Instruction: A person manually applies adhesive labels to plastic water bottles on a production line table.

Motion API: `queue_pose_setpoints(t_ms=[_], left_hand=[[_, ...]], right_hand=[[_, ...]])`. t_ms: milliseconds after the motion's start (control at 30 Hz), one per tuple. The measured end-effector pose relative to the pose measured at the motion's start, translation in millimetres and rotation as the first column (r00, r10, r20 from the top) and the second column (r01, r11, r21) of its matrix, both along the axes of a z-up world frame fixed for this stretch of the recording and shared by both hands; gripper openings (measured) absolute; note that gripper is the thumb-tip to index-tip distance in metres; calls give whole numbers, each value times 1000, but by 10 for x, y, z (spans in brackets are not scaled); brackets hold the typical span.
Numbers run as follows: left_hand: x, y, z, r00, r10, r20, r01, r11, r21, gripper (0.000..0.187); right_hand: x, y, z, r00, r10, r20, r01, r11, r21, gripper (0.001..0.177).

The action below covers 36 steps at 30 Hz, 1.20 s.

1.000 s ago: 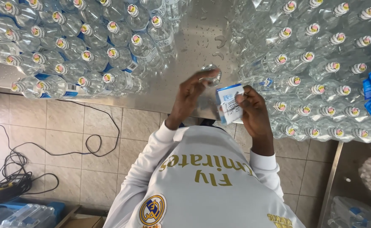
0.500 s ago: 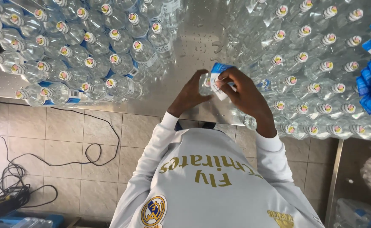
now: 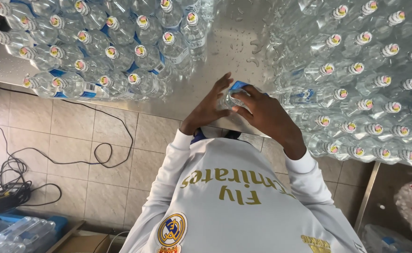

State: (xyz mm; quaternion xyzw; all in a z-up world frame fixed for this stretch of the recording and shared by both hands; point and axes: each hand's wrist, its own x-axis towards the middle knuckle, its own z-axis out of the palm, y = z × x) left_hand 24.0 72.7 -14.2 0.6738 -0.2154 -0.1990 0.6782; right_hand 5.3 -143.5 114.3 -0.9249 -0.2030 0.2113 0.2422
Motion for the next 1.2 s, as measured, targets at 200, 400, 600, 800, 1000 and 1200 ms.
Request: queue_pose_setpoints(t_ms=[200, 400, 600, 800, 1000, 1200], left_hand=[[-6, 70, 508, 999, 2, 52, 7, 987, -160, 87], [-57, -266, 414, 989, 109, 98, -84, 969, -231, 50], [-74, -369, 206, 938, 231, 260, -226, 973, -48, 42], [-113, -314, 336, 917, 264, 300, -290, 956, 47, 38], [-211, -253, 387, 892, 238, 383, -342, 911, 231, 37], [-191, -321, 744, 947, 126, 295, -232, 903, 360, 64]], right_hand=[[40, -30, -136, 996, 84, 6, -84, 996, -2, 35], [-21, -81, -598, 976, 145, 164, -121, 982, -148, 37], [-228, -18, -493, 890, 130, 438, -87, 989, -117, 34], [-331, -148, -448, 784, -115, 611, 12, 986, 169, 17], [-243, -161, -486, 824, -464, 326, 241, 807, 540, 26], [-255, -19, -551, 878, -478, 36, 348, 687, 638, 37]])
